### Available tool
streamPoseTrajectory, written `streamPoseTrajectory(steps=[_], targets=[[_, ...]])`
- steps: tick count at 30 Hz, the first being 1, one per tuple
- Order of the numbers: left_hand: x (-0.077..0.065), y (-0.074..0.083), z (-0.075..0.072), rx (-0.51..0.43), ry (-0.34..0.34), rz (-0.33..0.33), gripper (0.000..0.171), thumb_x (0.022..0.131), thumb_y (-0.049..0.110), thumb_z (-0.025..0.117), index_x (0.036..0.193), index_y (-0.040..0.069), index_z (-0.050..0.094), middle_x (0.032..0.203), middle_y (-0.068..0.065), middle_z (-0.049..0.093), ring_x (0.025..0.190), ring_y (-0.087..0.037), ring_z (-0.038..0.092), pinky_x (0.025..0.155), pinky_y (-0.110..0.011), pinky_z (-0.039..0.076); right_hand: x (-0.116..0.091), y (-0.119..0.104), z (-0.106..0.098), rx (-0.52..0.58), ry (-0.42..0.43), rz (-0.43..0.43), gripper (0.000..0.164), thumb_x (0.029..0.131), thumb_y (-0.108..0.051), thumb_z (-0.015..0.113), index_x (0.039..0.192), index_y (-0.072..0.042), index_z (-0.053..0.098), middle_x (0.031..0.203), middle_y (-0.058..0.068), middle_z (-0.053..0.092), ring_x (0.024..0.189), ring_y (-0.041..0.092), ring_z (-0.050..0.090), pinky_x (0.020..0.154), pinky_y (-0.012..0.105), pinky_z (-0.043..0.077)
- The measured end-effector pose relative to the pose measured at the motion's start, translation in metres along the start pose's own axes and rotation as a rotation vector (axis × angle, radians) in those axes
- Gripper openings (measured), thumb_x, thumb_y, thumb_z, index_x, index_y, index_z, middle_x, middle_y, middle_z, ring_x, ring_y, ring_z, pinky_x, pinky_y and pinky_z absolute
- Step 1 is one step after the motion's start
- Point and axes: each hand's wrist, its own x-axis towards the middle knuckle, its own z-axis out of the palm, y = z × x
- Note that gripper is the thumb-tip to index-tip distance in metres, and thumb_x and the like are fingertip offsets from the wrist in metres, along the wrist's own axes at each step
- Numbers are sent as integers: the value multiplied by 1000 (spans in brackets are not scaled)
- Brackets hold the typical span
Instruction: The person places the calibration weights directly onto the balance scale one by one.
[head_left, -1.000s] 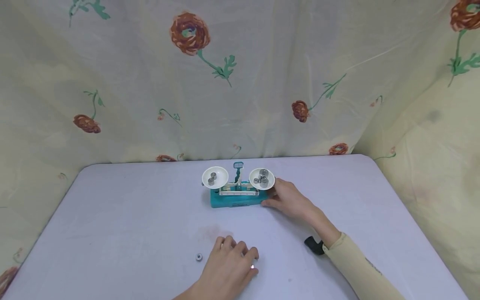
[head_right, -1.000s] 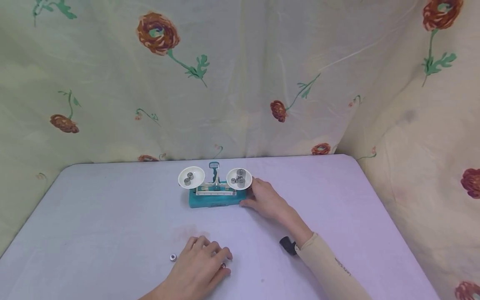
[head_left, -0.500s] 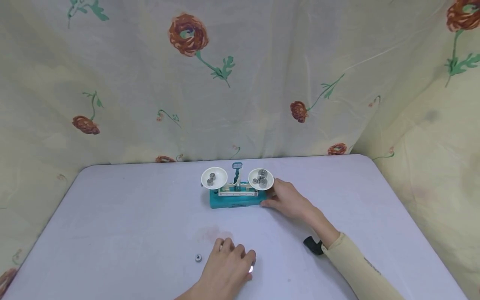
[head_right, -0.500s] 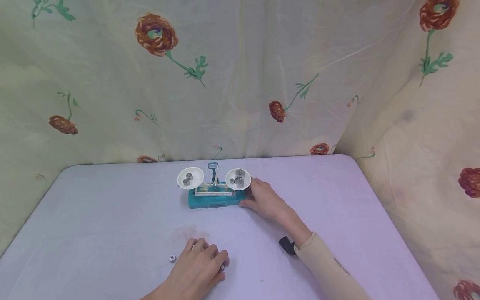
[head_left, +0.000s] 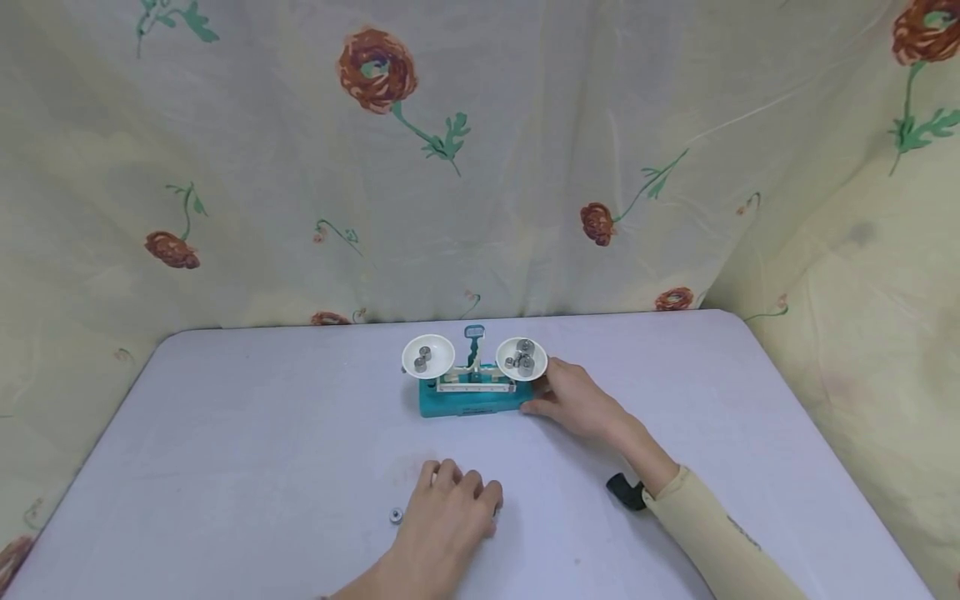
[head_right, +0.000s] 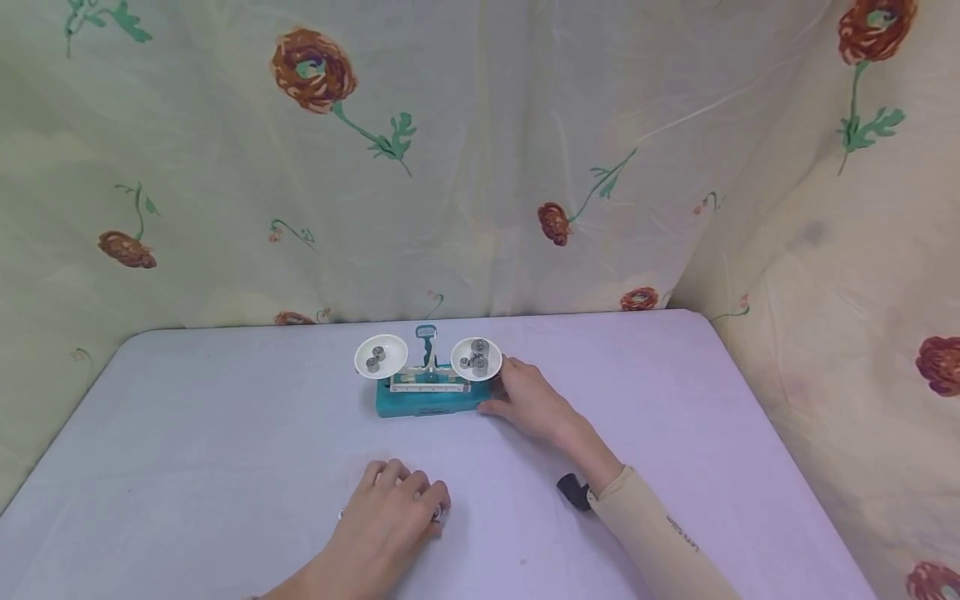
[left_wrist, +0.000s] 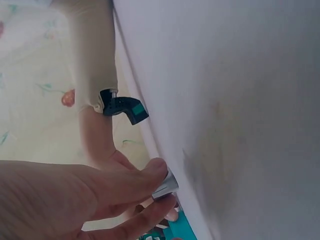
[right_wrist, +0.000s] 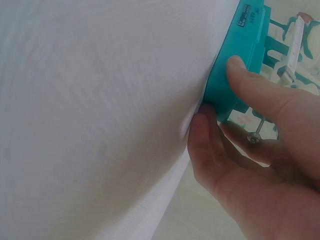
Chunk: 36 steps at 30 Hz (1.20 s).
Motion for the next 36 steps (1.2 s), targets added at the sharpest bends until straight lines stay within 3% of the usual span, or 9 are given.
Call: streamPoseTrajectory(steps=[6,15,30,36], targets=[[3,-5,-6,25,40,-32,22,95,41,79,111,25,76,96,3,77,95,-22,61,94,-45,50,-1,-2,0,1,0,26,66,97,-14,81,155,-3,50,135,18,70,123,33,73,105,47,61],[5,-15,-6,40,173,-63,21,91,37,86,105,25,77,93,2,79,92,-24,66,91,-46,53,-1,-1,1,2,0,15,65,98,-14,80,154,-1,50,134,20,70,122,35,73,105,47,61],[13,-41,-19,-32,282,-184,24,85,26,93,105,20,80,98,-5,82,94,-30,67,92,-50,54,1,-2,0,1,-8,4,64,98,-14,80,153,-2,50,134,19,70,122,34,73,104,47,61],[14,-49,-22,-33,357,-190,21,86,26,92,101,19,80,96,-4,83,88,-29,68,88,-49,55,1,0,0,1,-10,2,65,98,-14,80,153,-1,49,134,20,69,122,35,73,104,47,61]])
